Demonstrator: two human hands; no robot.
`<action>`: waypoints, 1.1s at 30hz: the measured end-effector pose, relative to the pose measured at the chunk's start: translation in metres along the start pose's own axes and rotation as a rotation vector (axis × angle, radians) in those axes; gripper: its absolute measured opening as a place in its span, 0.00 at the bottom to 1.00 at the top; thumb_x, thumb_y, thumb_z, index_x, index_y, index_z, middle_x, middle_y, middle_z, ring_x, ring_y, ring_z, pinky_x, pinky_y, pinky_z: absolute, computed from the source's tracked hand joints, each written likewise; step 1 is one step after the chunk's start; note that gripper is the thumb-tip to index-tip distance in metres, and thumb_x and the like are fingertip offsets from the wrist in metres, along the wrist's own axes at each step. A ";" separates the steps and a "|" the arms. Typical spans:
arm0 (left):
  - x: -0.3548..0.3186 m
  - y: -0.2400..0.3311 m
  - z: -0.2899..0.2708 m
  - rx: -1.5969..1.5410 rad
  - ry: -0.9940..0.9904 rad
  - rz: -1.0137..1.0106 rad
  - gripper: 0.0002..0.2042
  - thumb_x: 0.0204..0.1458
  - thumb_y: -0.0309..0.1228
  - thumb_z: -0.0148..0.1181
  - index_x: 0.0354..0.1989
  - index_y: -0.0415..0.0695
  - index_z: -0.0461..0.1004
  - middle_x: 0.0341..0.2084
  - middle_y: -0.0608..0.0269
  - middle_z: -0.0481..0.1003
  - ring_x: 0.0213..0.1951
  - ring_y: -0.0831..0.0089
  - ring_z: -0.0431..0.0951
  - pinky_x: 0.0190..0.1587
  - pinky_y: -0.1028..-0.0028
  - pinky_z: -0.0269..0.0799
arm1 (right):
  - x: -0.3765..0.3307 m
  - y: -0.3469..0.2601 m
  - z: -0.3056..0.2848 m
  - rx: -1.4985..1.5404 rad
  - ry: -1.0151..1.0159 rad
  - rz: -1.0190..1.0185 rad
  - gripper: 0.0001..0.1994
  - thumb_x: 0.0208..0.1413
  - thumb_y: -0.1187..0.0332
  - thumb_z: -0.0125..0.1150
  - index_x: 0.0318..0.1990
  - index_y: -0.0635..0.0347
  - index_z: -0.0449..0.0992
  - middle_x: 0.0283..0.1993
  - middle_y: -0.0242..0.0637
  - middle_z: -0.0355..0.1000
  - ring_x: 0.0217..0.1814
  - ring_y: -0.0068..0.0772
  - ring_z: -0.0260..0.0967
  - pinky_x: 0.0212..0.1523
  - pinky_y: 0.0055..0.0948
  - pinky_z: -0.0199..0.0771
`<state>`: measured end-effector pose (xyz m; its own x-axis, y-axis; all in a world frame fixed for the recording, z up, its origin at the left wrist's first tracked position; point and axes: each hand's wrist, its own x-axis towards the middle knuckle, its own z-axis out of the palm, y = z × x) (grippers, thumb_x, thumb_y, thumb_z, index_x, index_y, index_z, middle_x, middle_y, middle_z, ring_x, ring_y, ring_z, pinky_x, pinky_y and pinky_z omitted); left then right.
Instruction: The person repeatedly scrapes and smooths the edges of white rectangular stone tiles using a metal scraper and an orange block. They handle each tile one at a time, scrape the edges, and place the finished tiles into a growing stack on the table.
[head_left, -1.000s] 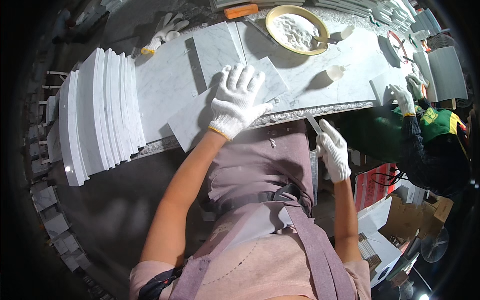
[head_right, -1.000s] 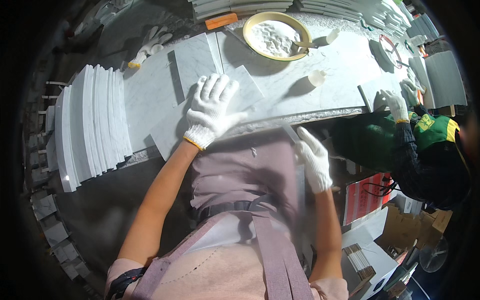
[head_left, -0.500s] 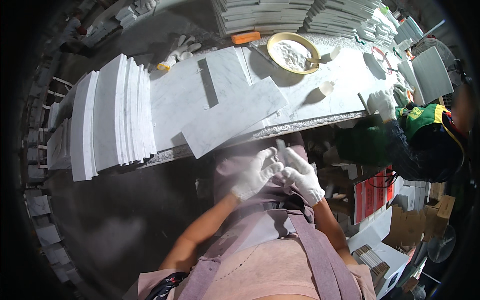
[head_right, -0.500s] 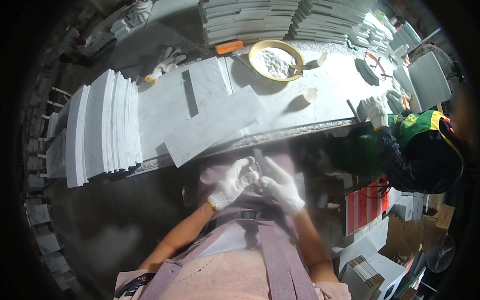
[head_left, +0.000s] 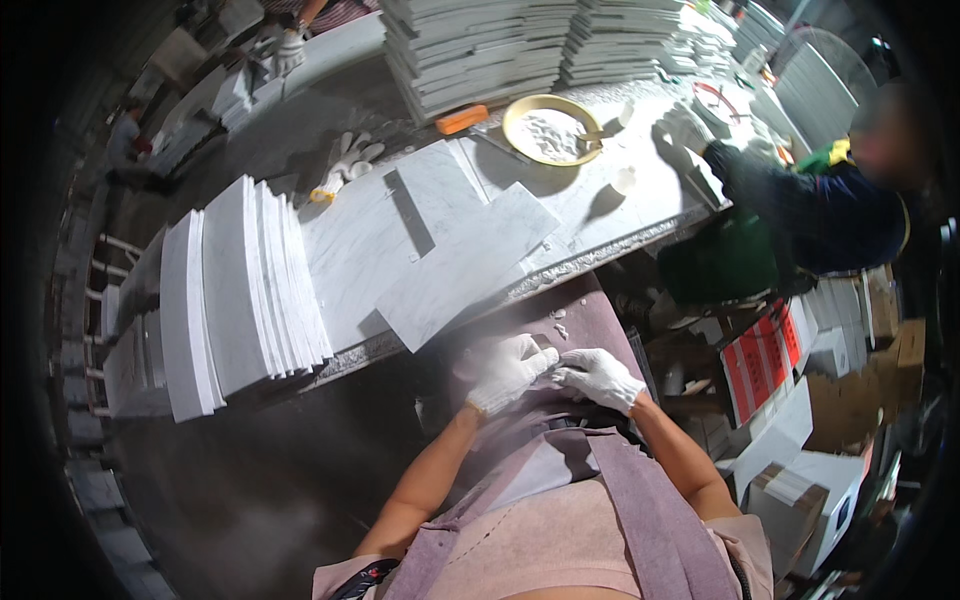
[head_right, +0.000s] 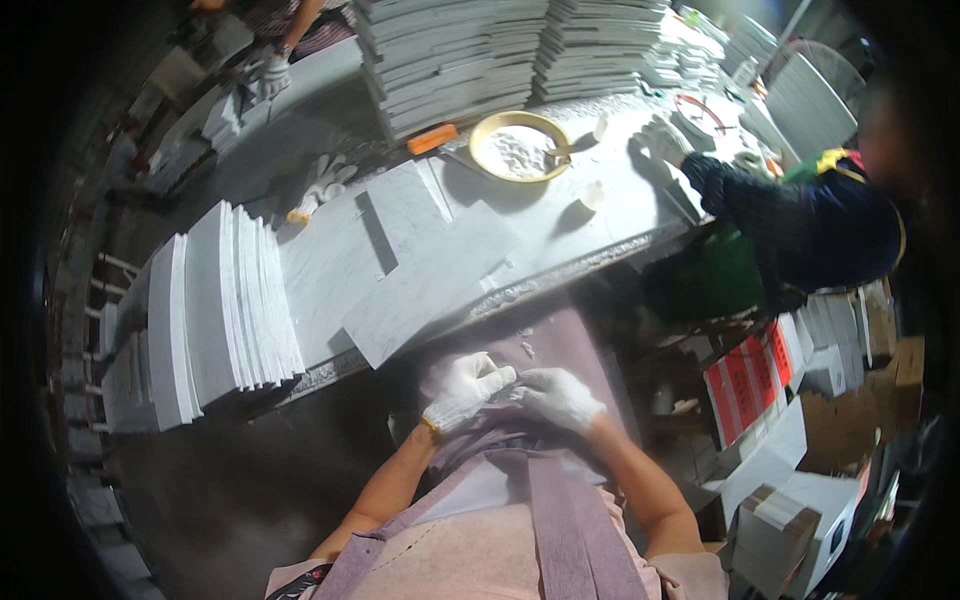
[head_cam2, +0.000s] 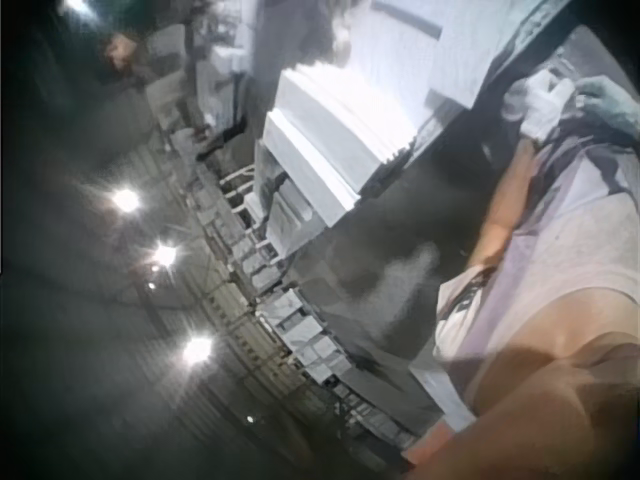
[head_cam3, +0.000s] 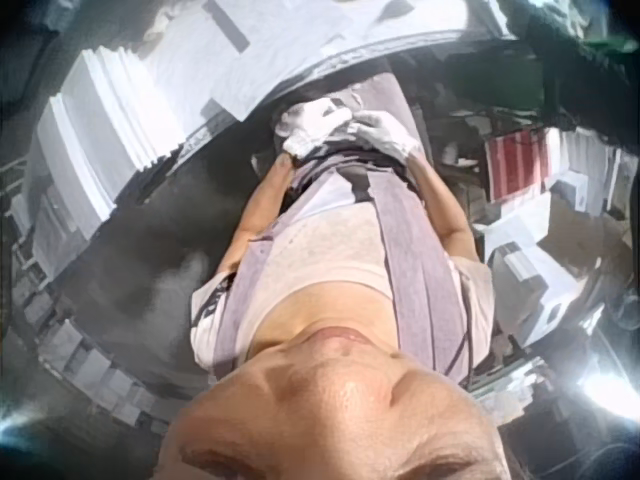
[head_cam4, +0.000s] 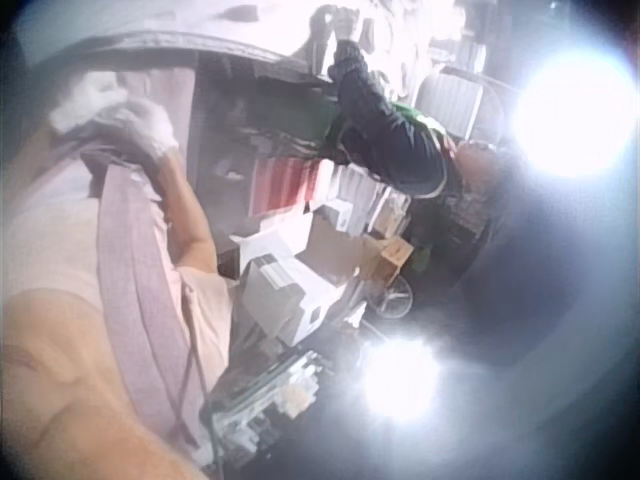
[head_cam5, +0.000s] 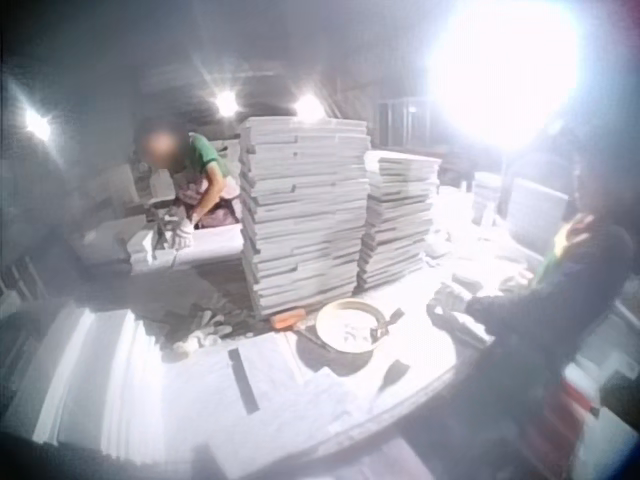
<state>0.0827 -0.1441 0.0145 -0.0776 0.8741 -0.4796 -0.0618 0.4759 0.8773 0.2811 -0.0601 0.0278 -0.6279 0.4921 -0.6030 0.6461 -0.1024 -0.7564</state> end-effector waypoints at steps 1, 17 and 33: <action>0.002 0.003 -0.001 0.076 -0.053 0.062 0.12 0.65 0.35 0.65 0.40 0.36 0.81 0.31 0.61 0.81 0.36 0.77 0.81 0.39 0.70 0.81 | -0.007 0.005 -0.004 0.034 0.047 -0.025 0.16 0.67 0.62 0.63 0.55 0.63 0.83 0.47 0.42 0.83 0.46 0.33 0.80 0.51 0.31 0.79; 0.130 0.084 -0.066 1.436 0.436 0.399 0.46 0.50 0.65 0.66 0.76 0.55 0.65 0.75 0.45 0.59 0.76 0.45 0.55 0.79 0.45 0.41 | 0.031 0.020 -0.078 0.200 0.571 -0.212 0.19 0.75 0.60 0.55 0.67 0.57 0.71 0.33 0.36 0.79 0.24 0.24 0.77 0.23 0.24 0.76; 0.131 0.071 -0.069 1.404 0.406 0.633 0.37 0.48 0.60 0.70 0.70 0.65 0.75 0.72 0.47 0.64 0.73 0.46 0.60 0.77 0.45 0.51 | 0.095 -0.051 -0.125 -0.348 0.211 -0.227 0.36 0.65 0.72 0.52 0.81 0.40 0.53 0.47 0.49 0.80 0.41 0.54 0.79 0.44 0.46 0.79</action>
<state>-0.0008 -0.0030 0.0129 0.0042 0.9834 0.1814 0.9902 -0.0294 0.1366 0.2427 0.0999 0.0406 -0.6912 0.6376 -0.3402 0.6326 0.3063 -0.7114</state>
